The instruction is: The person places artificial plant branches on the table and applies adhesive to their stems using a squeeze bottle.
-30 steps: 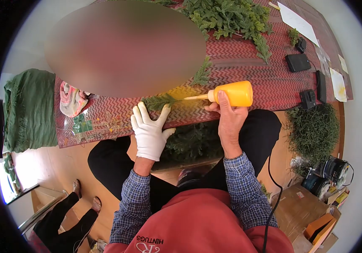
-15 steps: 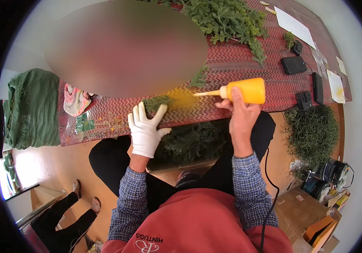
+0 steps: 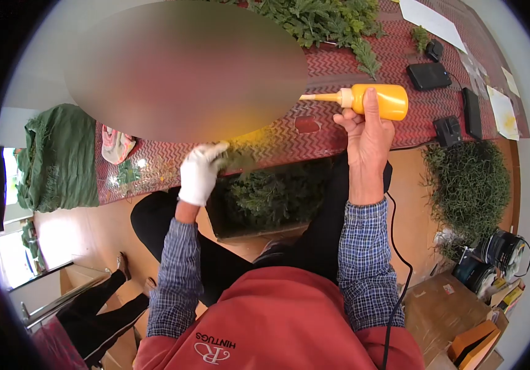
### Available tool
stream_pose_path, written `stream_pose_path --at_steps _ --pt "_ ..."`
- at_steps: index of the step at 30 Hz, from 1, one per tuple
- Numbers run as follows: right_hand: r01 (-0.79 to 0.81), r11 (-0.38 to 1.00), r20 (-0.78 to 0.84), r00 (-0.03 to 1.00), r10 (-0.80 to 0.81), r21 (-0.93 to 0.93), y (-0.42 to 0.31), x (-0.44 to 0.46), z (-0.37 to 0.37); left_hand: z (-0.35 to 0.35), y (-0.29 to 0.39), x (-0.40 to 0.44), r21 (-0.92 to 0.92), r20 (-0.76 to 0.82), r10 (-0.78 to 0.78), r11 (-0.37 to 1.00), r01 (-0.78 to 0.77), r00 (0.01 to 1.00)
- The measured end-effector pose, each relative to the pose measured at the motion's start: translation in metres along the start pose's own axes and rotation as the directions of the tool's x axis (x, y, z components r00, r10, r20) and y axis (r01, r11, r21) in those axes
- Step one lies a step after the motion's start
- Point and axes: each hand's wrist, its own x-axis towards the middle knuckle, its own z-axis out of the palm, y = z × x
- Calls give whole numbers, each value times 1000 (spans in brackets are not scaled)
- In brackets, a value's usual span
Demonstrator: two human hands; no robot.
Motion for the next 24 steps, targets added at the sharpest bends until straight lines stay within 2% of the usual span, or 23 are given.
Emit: stream_pose_path --at_steps 4,6,8,10,11,12,14,16,18,21,24 --pt "-8 999 -11 1000 8 37 -4 -1 3 -3 28 -55 -325 161 -124 930 171 979" --pt "-8 998 -4 1000 8 57 -4 0 3 14 22 -81 -123 349 -261 939 320 900" --pt "-15 997 -14 1000 16 70 -5 -2 4 26 13 -92 281 424 -324 935 217 846" --pt "-11 997 -49 999 15 80 -9 -2 5 13 29 -73 448 577 -458 870 207 676" --pt "-5 995 -56 998 11 96 -9 -1 3 9 26 -71 181 564 -292 956 230 772" --pt "-7 993 -63 998 15 116 -9 -1 2 3 36 -54 -58 548 -214 955 292 809" --pt "-14 988 -62 998 24 155 -9 0 3 -2 60 -9 -298 304 -163 920 256 939" --pt "-27 987 -68 997 38 161 -9 0 3 10 77 45 108 9 -149 983 147 989" --pt "-35 985 -67 997 47 170 -8 2 2 30 77 90 237 -80 -82 966 99 993" --pt "-49 985 -85 994 64 168 -7 3 -4 49 61 115 70 56 -268 962 264 962" --pt "-56 981 -68 995 69 184 -8 2 -3 35 44 102 -158 -54 -305 943 294 951"
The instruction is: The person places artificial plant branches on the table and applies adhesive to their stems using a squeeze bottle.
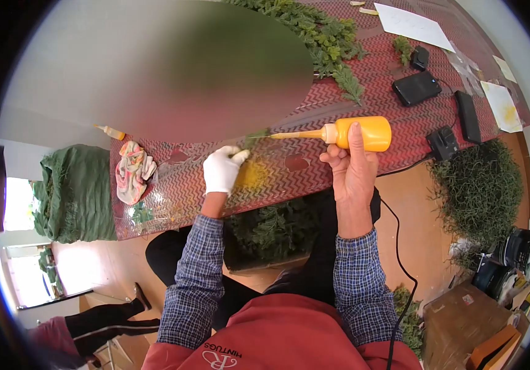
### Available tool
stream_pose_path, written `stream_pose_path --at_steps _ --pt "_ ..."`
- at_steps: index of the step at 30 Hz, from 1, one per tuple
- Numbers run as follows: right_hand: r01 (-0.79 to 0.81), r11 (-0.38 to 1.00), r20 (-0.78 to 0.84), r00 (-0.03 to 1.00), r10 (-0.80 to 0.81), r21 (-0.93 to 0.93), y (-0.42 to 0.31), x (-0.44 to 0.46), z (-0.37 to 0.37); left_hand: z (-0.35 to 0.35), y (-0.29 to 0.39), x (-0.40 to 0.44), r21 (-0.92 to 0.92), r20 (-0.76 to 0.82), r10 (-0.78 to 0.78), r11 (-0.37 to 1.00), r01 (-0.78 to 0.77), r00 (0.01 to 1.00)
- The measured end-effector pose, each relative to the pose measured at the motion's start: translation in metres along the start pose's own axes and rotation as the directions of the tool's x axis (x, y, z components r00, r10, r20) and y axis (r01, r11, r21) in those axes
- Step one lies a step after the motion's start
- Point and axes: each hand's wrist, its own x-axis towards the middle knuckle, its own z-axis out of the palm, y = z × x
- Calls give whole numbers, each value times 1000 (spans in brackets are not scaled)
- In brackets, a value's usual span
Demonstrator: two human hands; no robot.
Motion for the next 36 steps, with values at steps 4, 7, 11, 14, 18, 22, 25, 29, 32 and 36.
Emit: stream_pose_path --at_steps 4,7,11,14,18,22,25,29,32,36 --pt "-15 1000 39 999 14 25 2 -4 2 -29 -28 -37 -645 334 -528 476 597 781" --pt "-40 999 52 998 39 18 4 -3 -3 -26 -51 -84 -820 448 -569 46 571 690" --pt "-55 998 70 996 57 -22 7 -3 -3 -11 -32 -119 -820 572 -535 -345 457 622" --pt "-65 997 79 995 67 -35 10 -3 -3 2 -2 -115 -774 632 -497 -446 450 594" --pt "-66 996 90 993 71 -54 11 -3 0 4 21 -115 -606 776 -229 -530 593 589" --pt "-59 995 73 995 65 -83 12 -4 4 -48 35 -128 -558 797 -133 212 802 590" --pt "-68 993 59 996 74 -98 13 -4 1 -54 -8 -120 -267 -168 143 946 -185 975" --pt "-83 986 56 994 92 -145 17 -5 5 -70 -61 -76 349 -12 343 882 -317 939" --pt "-337 939 81 940 332 66 27 -1 -3 -55 -99 -61 216 108 332 912 -348 937" --pt "-736 554 278 667 691 388 50 -3 -10 -72 -81 -57 183 239 72 976 -118 968"
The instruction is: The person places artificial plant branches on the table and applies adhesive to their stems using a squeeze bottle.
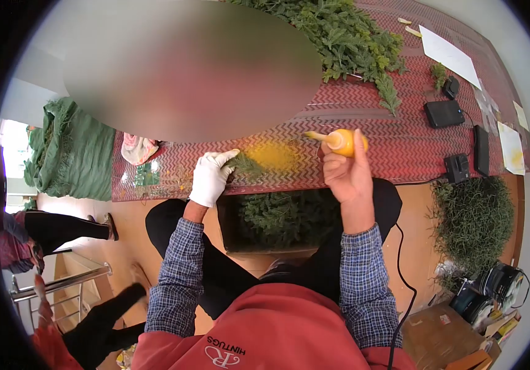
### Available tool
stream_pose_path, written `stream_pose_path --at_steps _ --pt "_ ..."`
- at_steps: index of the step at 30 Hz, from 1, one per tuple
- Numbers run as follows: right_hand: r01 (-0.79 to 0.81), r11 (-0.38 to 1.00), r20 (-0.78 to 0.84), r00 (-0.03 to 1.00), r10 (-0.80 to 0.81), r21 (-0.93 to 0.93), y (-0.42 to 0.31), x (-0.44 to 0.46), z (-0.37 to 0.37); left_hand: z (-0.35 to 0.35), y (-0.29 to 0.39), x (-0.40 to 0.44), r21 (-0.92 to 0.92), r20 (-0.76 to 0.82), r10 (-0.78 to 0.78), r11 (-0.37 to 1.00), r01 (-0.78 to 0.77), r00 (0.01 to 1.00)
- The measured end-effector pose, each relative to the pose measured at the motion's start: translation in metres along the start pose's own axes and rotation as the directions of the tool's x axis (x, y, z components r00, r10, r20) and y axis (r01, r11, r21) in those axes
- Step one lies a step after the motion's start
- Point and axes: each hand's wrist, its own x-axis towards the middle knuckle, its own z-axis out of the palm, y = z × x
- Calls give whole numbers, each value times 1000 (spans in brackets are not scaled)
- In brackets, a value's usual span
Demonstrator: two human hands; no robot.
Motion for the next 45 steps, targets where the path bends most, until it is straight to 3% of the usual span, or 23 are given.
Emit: stream_pose_path --at_steps 1,2,3,4,5,8,9,12,13,16,17,19,23,26,28,34,38,40,42,45 --pt "10 999 -27 1000 -9 40 7 2 1 1 -3 -3 -74 -31 7 997 -10 999" --pt "18 996 -49 999 -14 91 7 5 -3 2 -5 -6 -397 -3 -120 911 109 993" --pt "27 989 -73 997 -17 143 10 10 -10 -2 -1 -9 -670 67 -229 711 214 971" --pt "36 980 -96 995 -17 194 11 13 -16 -6 2 -12 -859 167 -304 422 290 938" --pt "144 970 -160 981 -114 194 13 15 -22 -14 4 -19 -897 304 -335 215 386 892" --pt "137 909 -158 984 -79 395 7 17 -28 -7 -22 -34 -886 446 -110 -194 421 888" --pt "76 901 -109 994 -32 427 6 14 -27 -7 -23 -39 -863 457 -79 -283 419 886" --pt "198 866 -125 980 -158 459 16 7 -23 -11 -21 -53 -806 458 -3 -423 414 889" --pt "251 897 -121 967 -222 363 24 2 -21 -12 -20 -57 -791 464 11 -446 420 886" --pt "215 963 28 977 -213 -165 55 -7 -25 -15 -10 -65 -753 486 36 -490 439 873" --pt "250 869 59 967 -249 -427 67 -7 -21 -17 -6 -68 -757 493 30 -477 446 870" --pt "272 492 138 947 -291 -827 95 -11 4 -16 2 -75 -760 520 29 -439 479 853" --pt "363 148 316 910 -270 -920 112 13 16 -23 15 -80 -767 548 53 -366 527 834" --pt "378 125 353 918 -183 -918 115 17 20 -23 14 -84 -757 555 93 -355 548 827" --pt "343 185 302 929 -215 -921 114 22 11 -24 14 -85 -747 552 112 -376 549 827" --pt "279 155 220 923 -315 -948 110 19 5 -17 17 -82 -908 394 -139 -214 360 909" --pt "264 141 205 920 -334 -954 107 23 -6 -20 17 -68 -926 266 -314 179 332 911" --pt "225 -82 239 888 -392 -971 107 27 -12 -12 9 -55 -921 177 -341 273 277 923" --pt "206 -316 332 844 -422 -926 109 32 -21 0 0 -39 -850 94 -364 456 265 927" --pt "195 -617 511 766 -390 -763 112 38 -31 16 -14 -18 -593 7 -289 769 237 957"
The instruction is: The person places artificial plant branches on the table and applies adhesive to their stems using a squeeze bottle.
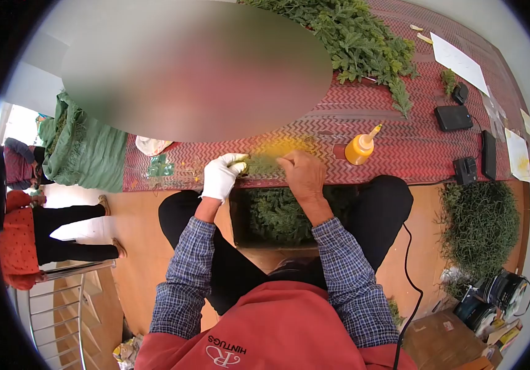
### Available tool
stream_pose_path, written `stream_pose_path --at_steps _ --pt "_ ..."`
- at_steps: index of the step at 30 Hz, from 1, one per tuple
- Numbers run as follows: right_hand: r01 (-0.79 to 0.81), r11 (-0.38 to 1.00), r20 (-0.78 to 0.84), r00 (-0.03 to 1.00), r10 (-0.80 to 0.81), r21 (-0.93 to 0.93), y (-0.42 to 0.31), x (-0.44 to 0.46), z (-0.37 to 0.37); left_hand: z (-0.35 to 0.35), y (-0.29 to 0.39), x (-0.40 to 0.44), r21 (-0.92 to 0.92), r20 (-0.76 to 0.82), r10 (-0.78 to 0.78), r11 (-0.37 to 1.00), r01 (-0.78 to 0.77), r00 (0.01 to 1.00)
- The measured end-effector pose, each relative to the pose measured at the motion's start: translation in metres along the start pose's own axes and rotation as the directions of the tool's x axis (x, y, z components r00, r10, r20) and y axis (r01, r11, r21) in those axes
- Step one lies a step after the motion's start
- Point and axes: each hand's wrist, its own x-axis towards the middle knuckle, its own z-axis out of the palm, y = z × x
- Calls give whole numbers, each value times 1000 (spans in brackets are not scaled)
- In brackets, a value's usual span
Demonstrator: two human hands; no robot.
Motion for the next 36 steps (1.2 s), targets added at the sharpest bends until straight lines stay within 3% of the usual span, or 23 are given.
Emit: stream_pose_path --at_steps 3,8,11,14,17,21,24,25,27,28,29,31,33,34,36 --pt "111 974 -16 993 -116 -198 3 -1 2 6 0 9 231 -32 -17 973 23 999" --pt "285 878 92 958 -271 -385 18 1 7 1 21 10 193 -15 -135 972 135 991" --pt "464 758 192 885 -425 -459 8 12 2 6 -3 21 28 -11 -138 990 138 990" --pt "644 667 270 764 -586 -373 3 16 1 -3 8 24 140 40 -158 979 151 987" --pt "725 522 481 689 -542 -450 -3 15 -5 -6 9 23 184 48 -141 974 130 989" --pt "768 470 550 640 -537 -435 -5 19 -3 -2 5 17 220 -16 -74 973 75 997" --pt "786 432 582 618 -529 -442 -5 20 0 2 6 0 214 -169 40 977 -3 985" --pt "787 422 586 617 -526 -450 -5 20 1 1 8 -6 323 -258 151 944 -61 954" --pt "782 425 581 623 -524 -455 -4 19 1 -7 14 -19 545 -381 386 828 -133 840" --pt "779 437 574 627 -527 -450 -4 19 1 -5 22 -26 558 -384 603 755 -345 699" --pt "777 449 568 629 -530 -442 -4 19 1 0 26 -35 573 -231 652 691 -441 722" --pt "759 493 591 646 -484 -425 0 20 5 26 37 -54 590 -50 576 677 -441 816" --pt "729 544 581 673 -459 -415 3 19 6 45 22 -59 523 29 327 800 -293 944" --pt "711 572 559 691 -459 -410 4 19 5 49 16 -61 627 45 381 709 -323 924" --pt "639 674 435 761 -481 -372 10 20 5 53 15 -62 683 79 348 664 -305 934"
